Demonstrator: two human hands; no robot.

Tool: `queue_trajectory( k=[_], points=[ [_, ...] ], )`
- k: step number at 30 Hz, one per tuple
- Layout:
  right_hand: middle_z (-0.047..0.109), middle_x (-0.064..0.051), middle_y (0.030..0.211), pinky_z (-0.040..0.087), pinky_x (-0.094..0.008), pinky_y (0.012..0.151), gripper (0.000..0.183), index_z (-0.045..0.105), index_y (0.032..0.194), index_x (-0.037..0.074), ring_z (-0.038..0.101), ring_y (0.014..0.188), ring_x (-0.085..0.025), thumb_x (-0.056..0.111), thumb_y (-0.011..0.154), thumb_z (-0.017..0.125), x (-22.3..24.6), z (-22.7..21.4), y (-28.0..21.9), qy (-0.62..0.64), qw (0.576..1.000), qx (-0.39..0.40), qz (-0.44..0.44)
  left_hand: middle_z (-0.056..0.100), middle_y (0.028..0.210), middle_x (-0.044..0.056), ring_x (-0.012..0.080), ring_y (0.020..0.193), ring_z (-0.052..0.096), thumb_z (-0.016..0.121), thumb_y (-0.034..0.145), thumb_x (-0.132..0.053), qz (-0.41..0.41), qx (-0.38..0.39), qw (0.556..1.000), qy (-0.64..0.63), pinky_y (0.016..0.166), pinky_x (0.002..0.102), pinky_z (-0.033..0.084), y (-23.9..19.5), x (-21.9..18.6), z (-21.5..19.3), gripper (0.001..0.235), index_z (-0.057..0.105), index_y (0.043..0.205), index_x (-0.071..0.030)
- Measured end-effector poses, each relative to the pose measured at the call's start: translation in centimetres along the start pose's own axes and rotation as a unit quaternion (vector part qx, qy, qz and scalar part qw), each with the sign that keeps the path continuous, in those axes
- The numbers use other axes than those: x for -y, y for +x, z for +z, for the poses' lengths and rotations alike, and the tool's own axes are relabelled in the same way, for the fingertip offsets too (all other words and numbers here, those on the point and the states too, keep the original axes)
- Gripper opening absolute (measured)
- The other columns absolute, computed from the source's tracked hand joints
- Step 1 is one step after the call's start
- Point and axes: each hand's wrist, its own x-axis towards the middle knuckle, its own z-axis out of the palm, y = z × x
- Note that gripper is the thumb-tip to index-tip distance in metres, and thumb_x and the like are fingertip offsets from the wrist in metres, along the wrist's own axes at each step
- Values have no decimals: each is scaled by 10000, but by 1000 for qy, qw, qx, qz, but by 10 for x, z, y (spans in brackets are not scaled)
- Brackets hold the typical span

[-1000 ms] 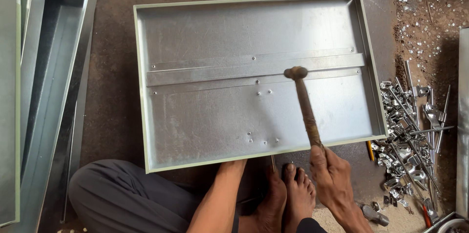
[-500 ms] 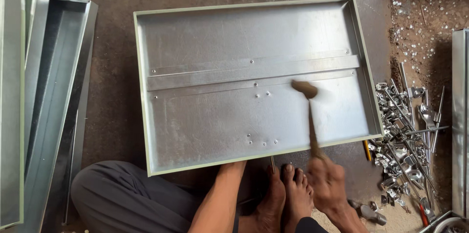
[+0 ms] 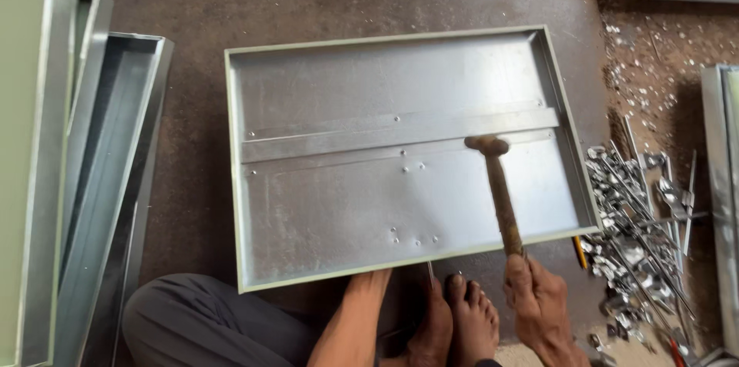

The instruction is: The person attaches metal latch components to a flat metal panel by hand and using a hammer to secure them into place, handling a latch rod and mounting brackets.

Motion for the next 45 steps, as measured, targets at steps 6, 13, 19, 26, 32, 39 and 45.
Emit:
queue_trajectory(
  k=[6, 13, 19, 26, 32, 39, 45],
  points=[
    [540, 9, 667, 532, -403, 684, 484, 731, 1022, 125, 579, 767, -199, 488, 703, 757, 24, -69, 39, -180, 959, -71, -206, 661, 962, 75, 168, 857, 646, 430, 1088, -340, 98, -131, 977, 138, 748, 323, 608, -94, 38, -8, 345, 604, 1112, -44],
    [766, 13, 872, 588, -376, 814, 324, 675, 867, 148, 722, 905, -157, 321, 675, 870, 4, -101, 52, -126, 984, -68, -105, 661, 950, 75, 167, 845, 646, 429, 1089, -348, 122, -130, 972, 155, 739, 323, 607, -96, 56, 2, 354, 609, 1103, -43],
    [800, 9, 921, 587, -358, 824, 307, 606, 827, 133, 771, 852, -142, 238, 683, 856, -12, -94, 56, -93, 986, -77, -116, 662, 940, 75, 166, 835, 647, 428, 1089, -354, 109, -116, 974, 164, 731, 322, 607, -102, 50, 3, 363, 613, 1096, -41],
    [792, -31, 963, 638, -296, 850, 300, 630, 870, 119, 766, 925, -143, 194, 700, 866, -27, -96, 58, -87, 977, -76, -181, 663, 929, 76, 164, 823, 647, 427, 1089, -361, -61, 41, 995, -60, 721, 321, 607, 8, 78, 16, 373, 618, 1087, -40],
    [793, -66, 974, 608, -323, 808, 305, 664, 900, 113, 771, 909, -173, 156, 684, 875, -29, -96, 61, -102, 984, -72, -129, 663, 919, 76, 163, 813, 648, 426, 1089, -367, -117, 86, 971, -188, 713, 321, 607, 57, 103, -11, 382, 622, 1079, -39],
    [779, -65, 977, 605, -303, 837, 307, 620, 913, 107, 763, 966, -168, 189, 732, 853, -41, -93, 61, -44, 978, -65, -192, 664, 907, 76, 161, 801, 648, 425, 1089, -374, -153, 103, 955, -234, 704, 320, 607, 53, 115, -39, 393, 627, 1070, -37],
    [776, -66, 983, 658, -292, 782, 360, 627, 943, 102, 762, 940, -171, 203, 694, 867, -49, -86, 72, -76, 979, -78, -170, 679, 949, 137, 227, 931, 662, 483, 1083, -317, -190, -100, 929, -303, 864, 364, 591, -19, 75, 25, 359, 599, 1099, 23]
  ],
)
